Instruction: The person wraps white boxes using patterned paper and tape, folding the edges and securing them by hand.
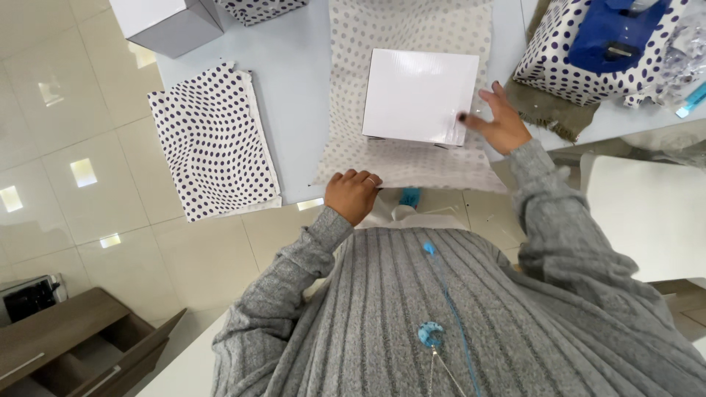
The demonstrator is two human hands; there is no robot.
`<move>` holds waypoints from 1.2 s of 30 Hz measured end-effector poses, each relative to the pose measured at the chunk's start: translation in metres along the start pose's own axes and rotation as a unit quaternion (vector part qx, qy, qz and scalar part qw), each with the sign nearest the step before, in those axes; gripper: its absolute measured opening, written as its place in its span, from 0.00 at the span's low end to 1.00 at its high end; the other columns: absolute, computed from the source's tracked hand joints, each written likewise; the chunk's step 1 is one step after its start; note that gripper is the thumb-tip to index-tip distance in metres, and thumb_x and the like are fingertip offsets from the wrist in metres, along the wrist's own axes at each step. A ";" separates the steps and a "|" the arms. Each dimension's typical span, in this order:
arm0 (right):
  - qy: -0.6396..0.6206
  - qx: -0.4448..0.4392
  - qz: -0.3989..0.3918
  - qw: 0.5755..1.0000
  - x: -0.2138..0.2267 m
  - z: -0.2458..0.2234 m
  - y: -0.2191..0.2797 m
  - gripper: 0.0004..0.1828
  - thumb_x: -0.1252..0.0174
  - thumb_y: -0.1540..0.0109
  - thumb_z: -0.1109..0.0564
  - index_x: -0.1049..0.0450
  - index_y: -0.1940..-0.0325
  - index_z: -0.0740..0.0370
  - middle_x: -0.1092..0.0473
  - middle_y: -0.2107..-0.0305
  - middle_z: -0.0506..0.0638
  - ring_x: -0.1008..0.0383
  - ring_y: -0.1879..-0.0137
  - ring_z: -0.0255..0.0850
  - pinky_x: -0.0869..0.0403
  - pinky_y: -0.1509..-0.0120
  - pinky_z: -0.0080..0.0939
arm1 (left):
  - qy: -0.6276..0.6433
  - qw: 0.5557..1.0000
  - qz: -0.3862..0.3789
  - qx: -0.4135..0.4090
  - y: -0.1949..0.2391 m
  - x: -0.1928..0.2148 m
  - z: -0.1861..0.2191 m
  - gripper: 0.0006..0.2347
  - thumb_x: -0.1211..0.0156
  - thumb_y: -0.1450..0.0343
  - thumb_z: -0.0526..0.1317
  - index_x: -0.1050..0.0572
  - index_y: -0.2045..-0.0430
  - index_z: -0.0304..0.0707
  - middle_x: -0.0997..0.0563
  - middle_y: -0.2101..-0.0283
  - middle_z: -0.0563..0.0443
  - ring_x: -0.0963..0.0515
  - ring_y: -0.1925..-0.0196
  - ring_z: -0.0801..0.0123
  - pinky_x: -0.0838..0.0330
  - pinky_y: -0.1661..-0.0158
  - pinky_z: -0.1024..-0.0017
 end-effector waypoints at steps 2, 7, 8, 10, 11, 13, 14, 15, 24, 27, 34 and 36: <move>0.267 0.129 -0.043 0.954 -0.009 -0.073 0.061 0.57 0.29 0.46 0.22 0.29 0.25 0.62 0.52 0.17 0.67 0.51 0.19 0.82 0.53 0.17 0.84 | 0.003 1.000 0.017 -0.015 -0.026 0.011 -0.012 0.05 0.40 0.26 0.48 0.19 0.64 0.56 0.17 0.66 0.58 0.14 0.61 0.59 0.19 0.63 0.58; 0.415 0.167 -0.045 0.893 -0.023 -0.064 0.039 0.26 0.36 0.37 0.37 0.15 0.46 0.57 0.23 0.34 0.51 0.26 0.30 0.64 0.28 0.27 0.70 | -0.005 0.998 -0.051 -0.033 -0.119 0.010 -0.054 0.08 0.37 0.25 0.51 0.16 0.63 0.54 0.15 0.64 0.58 0.13 0.57 0.58 0.24 0.50 0.52; 0.443 0.192 0.019 0.876 -0.014 -0.057 0.018 0.21 0.39 0.33 0.39 0.15 0.48 0.55 0.20 0.38 0.49 0.22 0.34 0.60 0.24 0.32 0.67 | -0.025 0.998 -0.048 -0.039 -0.139 0.010 -0.064 0.09 0.35 0.26 0.53 0.16 0.63 0.55 0.15 0.64 0.59 0.14 0.56 0.60 0.27 0.44 0.50; 0.406 0.172 0.039 0.897 -0.003 -0.049 -0.007 0.20 0.36 0.34 0.41 0.14 0.49 0.56 0.25 0.32 0.48 0.24 0.32 0.62 0.24 0.31 0.64 | 0.011 0.996 -0.086 0.011 -0.158 0.033 -0.076 0.11 0.36 0.24 0.55 0.16 0.59 0.54 0.14 0.60 0.58 0.14 0.52 0.59 0.28 0.43 0.51; 0.369 0.157 0.057 0.914 0.004 -0.046 -0.021 0.18 0.33 0.35 0.42 0.14 0.51 0.56 0.30 0.26 0.47 0.27 0.30 0.63 0.25 0.30 0.61 | 0.044 0.989 -0.123 0.065 -0.167 0.042 -0.087 0.13 0.36 0.23 0.57 0.17 0.55 0.53 0.12 0.56 0.56 0.14 0.49 0.57 0.29 0.42 0.52; 0.325 0.138 0.033 0.935 0.003 -0.078 -0.013 0.12 0.29 0.37 0.48 0.14 0.59 0.58 0.40 0.21 0.54 0.31 0.26 0.61 0.30 0.26 0.61 | 0.211 0.938 -0.191 0.196 -0.168 0.061 -0.100 0.29 0.39 0.31 0.65 0.24 0.42 0.49 0.20 0.41 0.53 0.19 0.39 0.54 0.26 0.40 0.54; 0.281 0.123 0.006 0.952 0.001 -0.094 -0.009 0.08 0.25 0.40 0.54 0.14 0.68 0.60 0.50 0.16 0.61 0.35 0.22 0.59 0.34 0.23 0.62 | 0.366 0.838 -0.249 0.320 -0.158 0.062 -0.106 0.46 0.42 0.39 0.73 0.31 0.29 0.44 0.27 0.25 0.50 0.24 0.29 0.49 0.24 0.39 0.56; 0.281 0.122 0.010 0.952 0.004 -0.102 -0.007 0.08 0.25 0.40 0.54 0.14 0.68 0.60 0.50 0.16 0.61 0.35 0.22 0.59 0.34 0.23 0.62 | 0.367 0.839 -0.248 0.317 -0.160 0.044 -0.121 0.46 0.42 0.39 0.73 0.31 0.29 0.44 0.27 0.25 0.50 0.24 0.29 0.49 0.24 0.39 0.56; -0.204 -0.076 0.043 0.975 -0.010 -0.012 -0.033 0.41 0.46 0.21 0.30 0.50 0.14 0.52 0.54 0.18 0.66 0.51 0.16 0.69 0.37 0.27 0.84 | 0.681 0.540 -0.253 0.425 -0.061 -0.121 -0.143 0.35 0.52 0.24 0.78 0.39 0.21 0.74 0.54 0.14 0.57 0.72 0.17 0.30 0.72 0.20 0.40; -0.154 -0.172 0.013 0.973 -0.032 -0.034 -0.012 0.54 0.47 0.31 0.20 0.60 0.11 0.42 0.61 0.15 0.56 0.60 0.12 0.65 0.55 0.20 0.90 | 0.628 0.605 -0.293 0.392 -0.063 -0.097 -0.118 0.29 0.58 0.18 0.67 0.38 0.21 0.64 0.51 0.15 0.47 0.63 0.14 0.36 0.67 0.20 0.41; -0.129 -0.176 -0.007 0.976 -0.030 -0.038 -0.012 0.53 0.52 0.30 0.21 0.60 0.11 0.46 0.61 0.15 0.59 0.59 0.12 0.65 0.50 0.21 0.88 | 0.643 0.632 -0.215 0.374 -0.037 -0.151 -0.127 0.24 0.44 0.18 0.60 0.29 0.26 0.62 0.44 0.18 0.42 0.62 0.16 0.39 0.62 0.20 0.47; -0.123 -0.175 -0.013 0.977 -0.032 -0.040 -0.016 0.52 0.52 0.29 0.21 0.60 0.11 0.47 0.61 0.15 0.59 0.59 0.12 0.65 0.50 0.21 0.87 | 0.663 0.621 -0.178 0.378 -0.030 -0.158 -0.134 0.20 0.40 0.17 0.52 0.27 0.28 0.55 0.39 0.20 0.34 0.52 0.16 0.41 0.56 0.19 0.51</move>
Point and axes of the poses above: each hand's wrist, its own y-axis away from the middle knuckle, its own x-axis out of the back of the hand, z = x × y, the point moved 8 cm from there along -y, towards the middle knuckle
